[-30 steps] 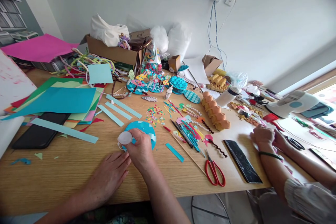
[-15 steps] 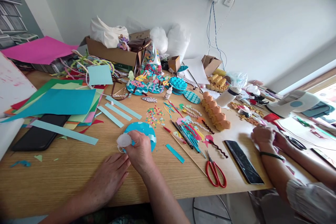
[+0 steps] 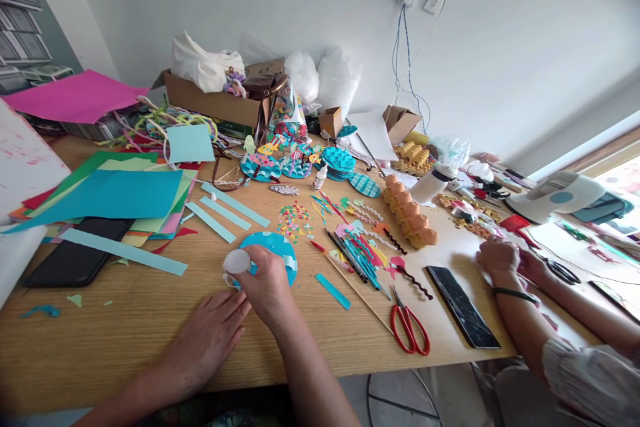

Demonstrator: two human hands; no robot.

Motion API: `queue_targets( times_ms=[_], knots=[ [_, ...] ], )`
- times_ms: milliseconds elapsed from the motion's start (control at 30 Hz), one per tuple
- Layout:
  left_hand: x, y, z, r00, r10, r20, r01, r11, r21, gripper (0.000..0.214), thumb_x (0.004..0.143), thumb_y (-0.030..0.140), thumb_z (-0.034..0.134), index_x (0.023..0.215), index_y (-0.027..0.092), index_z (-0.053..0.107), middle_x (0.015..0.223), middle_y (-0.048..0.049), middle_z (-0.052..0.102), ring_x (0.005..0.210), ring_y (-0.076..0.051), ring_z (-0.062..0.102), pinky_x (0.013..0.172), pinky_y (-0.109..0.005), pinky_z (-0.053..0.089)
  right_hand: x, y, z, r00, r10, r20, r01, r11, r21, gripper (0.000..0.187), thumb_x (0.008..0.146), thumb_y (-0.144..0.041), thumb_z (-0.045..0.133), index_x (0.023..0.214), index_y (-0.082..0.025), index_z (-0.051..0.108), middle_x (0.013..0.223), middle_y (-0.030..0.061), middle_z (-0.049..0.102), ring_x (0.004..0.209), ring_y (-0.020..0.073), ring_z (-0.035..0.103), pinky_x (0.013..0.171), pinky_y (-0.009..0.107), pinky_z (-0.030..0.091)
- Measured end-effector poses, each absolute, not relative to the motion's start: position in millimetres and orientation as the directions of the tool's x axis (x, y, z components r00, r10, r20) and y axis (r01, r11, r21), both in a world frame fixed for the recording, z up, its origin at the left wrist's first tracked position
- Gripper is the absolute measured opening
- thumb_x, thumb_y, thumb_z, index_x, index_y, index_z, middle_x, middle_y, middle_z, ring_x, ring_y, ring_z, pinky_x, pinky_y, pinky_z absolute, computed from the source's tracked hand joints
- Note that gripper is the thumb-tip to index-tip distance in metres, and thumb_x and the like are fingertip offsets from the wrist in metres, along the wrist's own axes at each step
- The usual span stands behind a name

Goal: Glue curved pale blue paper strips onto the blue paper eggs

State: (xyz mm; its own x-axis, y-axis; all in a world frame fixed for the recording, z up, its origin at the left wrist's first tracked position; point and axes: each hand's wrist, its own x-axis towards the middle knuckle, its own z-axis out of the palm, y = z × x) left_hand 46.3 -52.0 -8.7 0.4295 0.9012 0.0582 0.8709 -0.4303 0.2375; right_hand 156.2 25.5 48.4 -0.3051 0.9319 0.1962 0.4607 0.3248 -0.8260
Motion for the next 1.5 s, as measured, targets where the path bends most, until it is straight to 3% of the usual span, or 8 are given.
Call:
queue_targets(
  times_ms=[300,633,867,1133,1500],
  knots=[
    [47.0,-53.3,-14.3,0.436,0.896,0.080,0.874,-0.443,0.198,0.042,0.083,0.011,0.044,0.124,0.015,0.049,0.126,-0.0115,0.056,0.105,-0.026,0.055,0.085,-0.042,0.046,159.0,23.1,54.2,-0.296,0.928,0.226,0.458,0.346,-0.819,0.007,0.069,-0.020,0.064,0.077,-0.020,0.064,0.075,-0.0006,0.066,0.069,0.0144,0.058,0.065,0.022,0.043],
    [47.5,-54.0,-13.5,0.412,0.906,0.102,0.871,-0.424,0.247,0.037,0.085,0.014,0.041,0.120,0.018,0.053,0.119,-0.0106,0.060,0.105,-0.026,0.054,0.086,-0.042,0.045,159.1,20.8,50.6,-0.321,0.923,0.213,0.461,0.349,-0.816,0.010,0.071,-0.021,0.062,0.080,-0.020,0.065,0.077,0.0000,0.067,0.070,0.0150,0.059,0.063,0.023,0.044],
    [46.8,-54.6,-16.3,0.417,0.901,0.120,0.868,-0.434,0.242,0.041,0.083,0.011,0.044,0.122,0.015,0.050,0.122,-0.0119,0.058,0.106,-0.026,0.054,0.085,-0.042,0.045,161.5,22.7,44.4,-0.273,0.937,0.217,0.431,0.321,-0.844,0.003,0.069,-0.025,0.064,0.071,-0.022,0.064,0.069,-0.0028,0.066,0.065,0.0138,0.058,0.063,0.022,0.044],
    [46.2,-56.3,-10.6,0.406,0.908,0.099,0.863,-0.417,0.284,0.043,0.084,0.012,0.045,0.126,0.016,0.046,0.131,-0.0093,0.052,0.108,-0.026,0.053,0.086,-0.041,0.044,163.7,27.5,34.7,-0.166,0.975,0.147,0.365,0.200,-0.909,0.015,0.064,-0.033,0.066,0.063,-0.020,0.059,0.060,-0.0033,0.059,0.060,0.0136,0.053,0.059,0.023,0.043],
    [44.9,-56.5,-8.0,0.432,0.893,0.122,0.851,-0.449,0.273,0.040,0.085,0.011,0.042,0.125,0.013,0.047,0.131,-0.0090,0.052,0.110,-0.025,0.052,0.086,-0.040,0.043,162.4,29.9,31.4,-0.162,0.973,0.164,0.399,0.216,-0.891,0.017,0.065,-0.033,0.063,0.060,-0.020,0.055,0.058,-0.0032,0.056,0.058,0.0126,0.049,0.057,0.023,0.043]
  ],
)
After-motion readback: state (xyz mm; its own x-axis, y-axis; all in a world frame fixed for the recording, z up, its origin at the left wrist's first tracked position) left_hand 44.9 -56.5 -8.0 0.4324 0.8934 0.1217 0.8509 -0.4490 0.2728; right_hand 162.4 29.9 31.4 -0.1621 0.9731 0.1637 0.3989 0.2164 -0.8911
